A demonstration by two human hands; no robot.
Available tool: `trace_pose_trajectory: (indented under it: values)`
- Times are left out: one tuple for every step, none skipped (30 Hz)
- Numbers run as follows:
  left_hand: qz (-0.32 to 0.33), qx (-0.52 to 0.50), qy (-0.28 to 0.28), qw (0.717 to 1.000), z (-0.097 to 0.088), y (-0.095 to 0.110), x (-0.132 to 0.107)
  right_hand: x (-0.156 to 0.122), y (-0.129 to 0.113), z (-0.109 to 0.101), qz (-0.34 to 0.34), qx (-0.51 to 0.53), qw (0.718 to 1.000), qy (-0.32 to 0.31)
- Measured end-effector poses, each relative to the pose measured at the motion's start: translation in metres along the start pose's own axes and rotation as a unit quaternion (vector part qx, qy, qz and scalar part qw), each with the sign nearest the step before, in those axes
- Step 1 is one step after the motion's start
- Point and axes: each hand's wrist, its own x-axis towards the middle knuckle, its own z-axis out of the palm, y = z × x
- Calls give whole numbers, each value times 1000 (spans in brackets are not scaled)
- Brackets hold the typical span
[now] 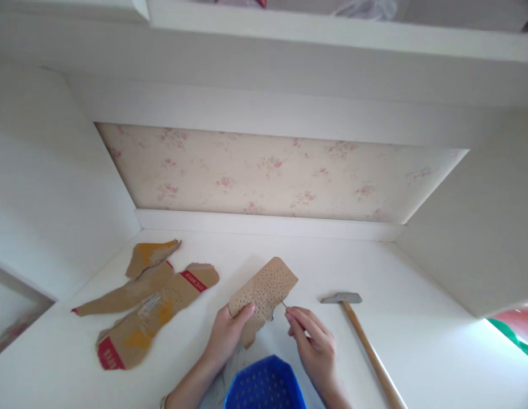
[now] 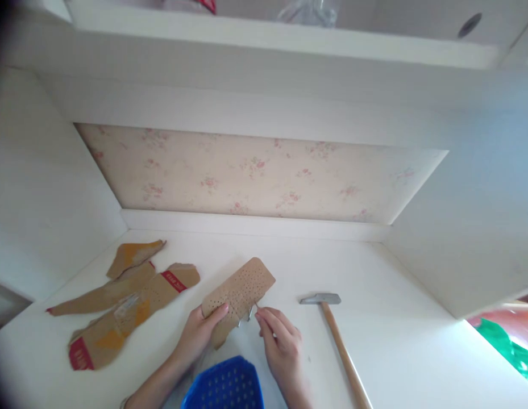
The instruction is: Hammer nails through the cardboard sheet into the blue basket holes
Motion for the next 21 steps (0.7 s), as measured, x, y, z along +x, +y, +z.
trace_pose_trajectory:
  values:
    - [1, -17, -3, 1000, -3, 4, 0, 1, 3, -3, 5, -17, 1000, 8]
    - [2, -28, -2, 1000, -7, 9, -1, 1, 6, -6, 2, -42, 999, 4]
    - [2, -32, 0, 999, -13, 14, -3, 1, 9, -9, -3, -71, 997, -19]
    - [-1, -33, 7, 999, -19, 21, -6, 0, 12, -12, -9, -101, 994, -48]
    - [-7, -29, 22, 999, -25, 27, -9, 0, 14, -15, -11, -134, 988, -78]
    - [-12, -28, 26, 999, -32, 34, -14, -1, 15, -18, -10, -163, 981, -104]
    - [-15, -30, 24, 999, -38, 40, -20, -2, 15, -21, -5, -185, 975, -126]
    - [-25, -34, 21, 999, -44, 46, -28, -3, 14, -23, 5, -196, 970, -144]
    - [-41, -40, 11, 998, -49, 51, -37, -3, 12, -25, 17, -196, 967, -159]
    - [-53, -44, 5, 998, -52, 56, -47, -2, 8, -26, 31, -186, 967, -173]
    - [-68, -47, -3, 997, -54, 60, -58, -1, 5, -26, 47, -166, 967, -185]
    - [-86, -47, -4, 995, -55, 63, -69, 0, 1, -27, 58, -150, 968, -194]
    - [-107, -44, -8, 993, -54, 66, -81, 2, -3, -28, 68, -136, 968, -198]
    - [-132, -41, -13, 990, -52, 68, -92, 3, -6, -28, 79, -122, 969, -201]
    - [-153, -38, -15, 987, -50, 69, -102, 3, -9, -29, 94, -106, 970, -198]
    - [-168, -32, -18, 985, -46, 69, -111, 3, -12, -31, 112, -92, 971, -190]
    - [-175, -20, -19, 984, -43, 69, -119, 2, -15, -34, 132, -82, 972, -178]
    - [-178, -1, -20, 984, -39, 69, -125, 0, -18, -37, 160, -68, 971, -164]
    - [-180, 20, -22, 983, -35, 67, -129, -2, -23, -40, 197, -40, 968, -151]
    - [-180, 42, -25, 982, -32, 66, -132, -6, -29, -44, 240, -1, 961, -141]
    - [-181, 60, -30, 981, -29, 64, -134, -9, -35, -48, 301, 76, 942, -131]
